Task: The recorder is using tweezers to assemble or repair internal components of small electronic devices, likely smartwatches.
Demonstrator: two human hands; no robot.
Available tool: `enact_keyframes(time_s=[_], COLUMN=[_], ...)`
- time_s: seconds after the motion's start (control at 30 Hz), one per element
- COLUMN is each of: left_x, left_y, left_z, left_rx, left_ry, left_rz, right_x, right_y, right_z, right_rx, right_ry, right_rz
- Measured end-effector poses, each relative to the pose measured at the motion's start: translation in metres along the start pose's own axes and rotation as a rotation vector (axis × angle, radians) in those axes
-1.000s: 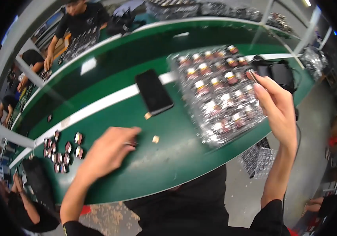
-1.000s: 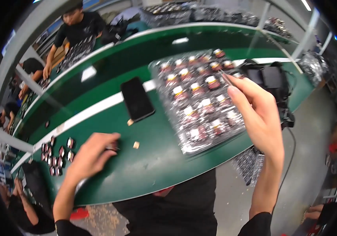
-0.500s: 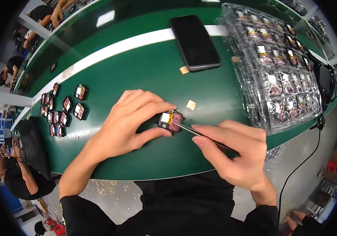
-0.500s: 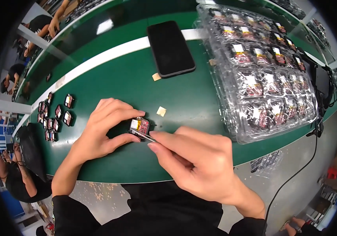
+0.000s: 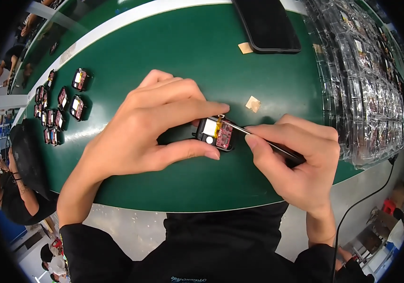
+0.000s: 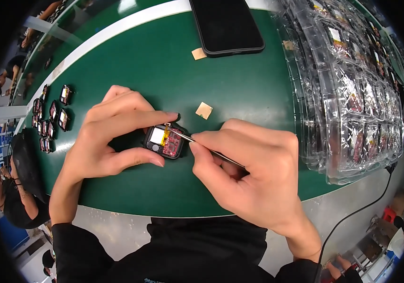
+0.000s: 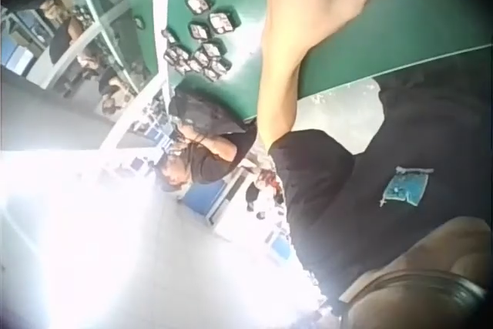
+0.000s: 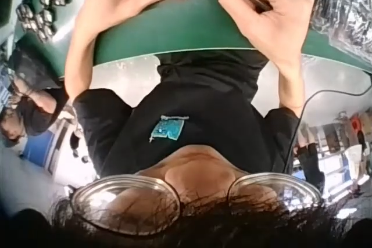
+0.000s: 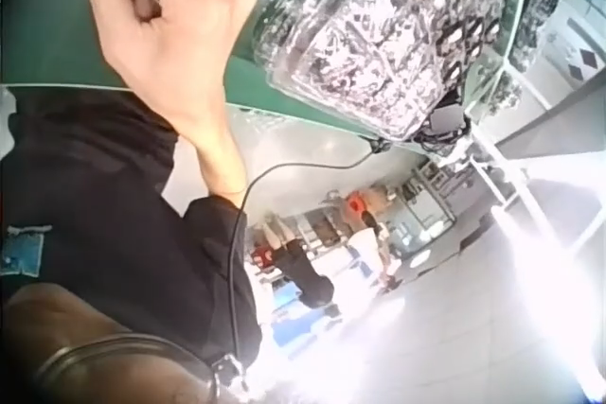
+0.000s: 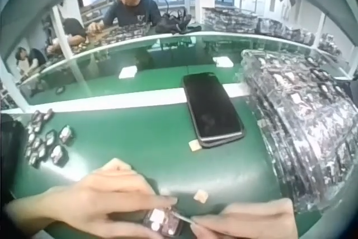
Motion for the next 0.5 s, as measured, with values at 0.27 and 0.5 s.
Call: enact_keyframes(time_s=[0.27,0.5], left_x=[0.0002,0.0003], left_y=[-0.0002,-0.0018], left_z=[-0.0007,-0.0034], left_rx=[-0.018,0.000], left_ry=[-0.024,0.046], left_rz=[-0.003,-0.115], right_x=[0.0007,-0.0063], right_y=[0.0009,0.0041], right_z=[0.0014,-0.0027], right_rx=[0.002,0.056], right_ry=[0.004,0.092], right_rz=[0.066,-0.013])
Point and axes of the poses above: each hand's wrist, its own y-axis away from the middle knuckle, its own z-axis out of the palm, x = y × z, the point moved 6 cm from there along -y, towards the middle knuckle, and after that the axes turned 13 degrees about -x, right-handed, at the moved point
